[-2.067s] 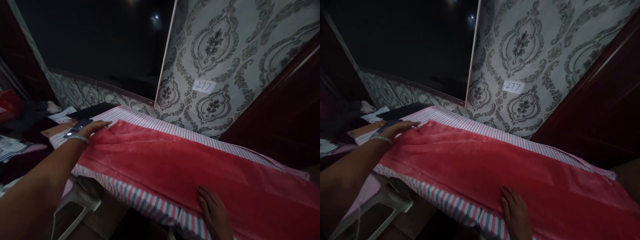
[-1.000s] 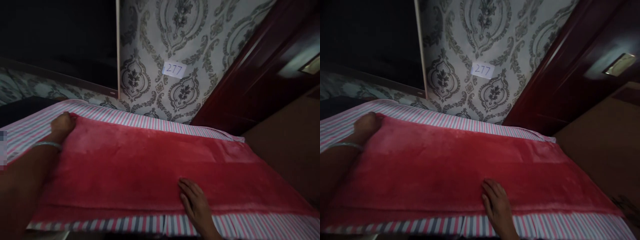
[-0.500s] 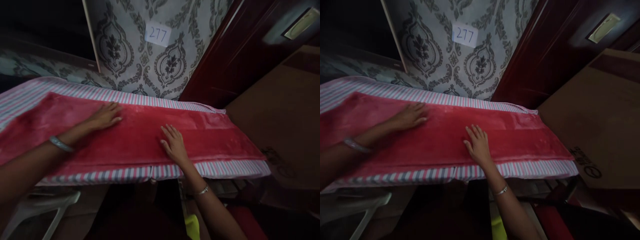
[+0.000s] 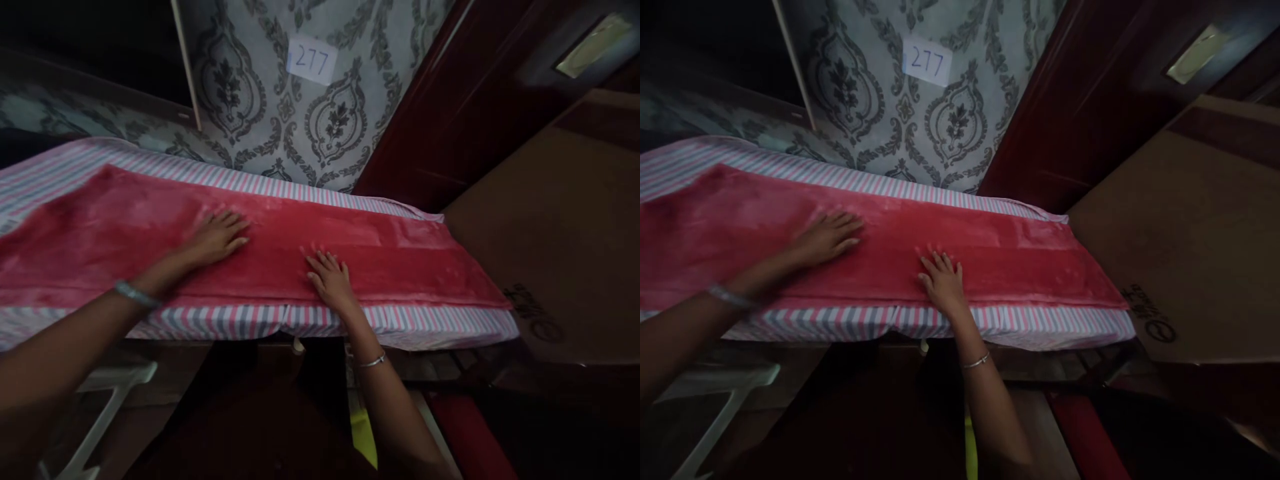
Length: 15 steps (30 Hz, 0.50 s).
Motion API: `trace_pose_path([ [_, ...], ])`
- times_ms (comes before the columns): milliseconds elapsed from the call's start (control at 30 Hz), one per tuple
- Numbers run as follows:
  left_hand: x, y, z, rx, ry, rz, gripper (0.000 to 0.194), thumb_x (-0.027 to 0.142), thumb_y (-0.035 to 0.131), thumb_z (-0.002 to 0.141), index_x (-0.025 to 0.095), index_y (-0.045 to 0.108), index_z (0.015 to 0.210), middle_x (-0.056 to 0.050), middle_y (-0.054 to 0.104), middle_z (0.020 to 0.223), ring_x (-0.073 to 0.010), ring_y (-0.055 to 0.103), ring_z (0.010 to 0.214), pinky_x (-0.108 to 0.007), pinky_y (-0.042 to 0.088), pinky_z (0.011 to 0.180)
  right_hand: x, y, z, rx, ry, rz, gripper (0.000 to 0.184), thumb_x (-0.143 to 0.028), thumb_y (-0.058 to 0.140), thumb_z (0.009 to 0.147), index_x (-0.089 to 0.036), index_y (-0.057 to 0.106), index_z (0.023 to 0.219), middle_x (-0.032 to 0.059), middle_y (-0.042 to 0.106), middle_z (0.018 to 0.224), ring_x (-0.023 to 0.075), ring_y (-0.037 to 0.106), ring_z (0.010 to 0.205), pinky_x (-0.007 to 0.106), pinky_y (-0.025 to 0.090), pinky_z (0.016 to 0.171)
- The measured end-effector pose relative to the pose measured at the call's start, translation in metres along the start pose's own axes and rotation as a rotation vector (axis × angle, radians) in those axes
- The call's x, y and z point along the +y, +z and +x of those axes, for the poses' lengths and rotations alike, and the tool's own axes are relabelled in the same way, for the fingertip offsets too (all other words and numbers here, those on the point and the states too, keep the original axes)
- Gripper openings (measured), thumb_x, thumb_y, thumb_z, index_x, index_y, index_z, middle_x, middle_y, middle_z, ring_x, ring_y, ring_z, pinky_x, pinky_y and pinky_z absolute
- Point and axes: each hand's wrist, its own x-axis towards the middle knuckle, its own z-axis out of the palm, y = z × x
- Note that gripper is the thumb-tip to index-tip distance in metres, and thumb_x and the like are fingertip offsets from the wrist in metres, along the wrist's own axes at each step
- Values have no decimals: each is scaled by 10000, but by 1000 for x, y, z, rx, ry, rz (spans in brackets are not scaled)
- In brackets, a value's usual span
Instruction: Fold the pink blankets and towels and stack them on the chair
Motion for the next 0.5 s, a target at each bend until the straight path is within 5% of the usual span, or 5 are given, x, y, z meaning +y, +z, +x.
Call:
trace_pose_path([
  [200, 51, 41, -41, 10, 80, -21, 578, 506, 331, 987, 298, 479, 1506, -61, 411, 1609, -332, 286, 1522, -583, 233, 1204, 18, 0, -22, 66, 192, -54, 569, -520, 405, 1032, -358, 337, 1573, 32, 200, 1697, 304, 121, 1569, 622, 145, 1223],
  [333, 50, 52, -43, 36, 49, -23, 618, 505, 291, 962, 266, 507, 1490, -58, 419, 1602, -321, 332, 1504, -550, 275, 1197, 26, 2, -25, 50, 181, -42, 572, -550, 400, 1030, -368, 340, 1570, 23, 194, 1699, 294, 133, 1568, 593, 157, 1229],
  [500, 40, 56, -39, 59, 68, -51, 639, 552, 313, 919, 317, 528, 1474, -24, 448, 1582, -322, 358, 1493, -552, 299, 1192, 51, -22, -25, 115, 226, 16, 541, -483, 353, 1057, -318, 345, 1572, 58, 313, 1661, 250, 224, 1546, 572, 205, 1221],
])
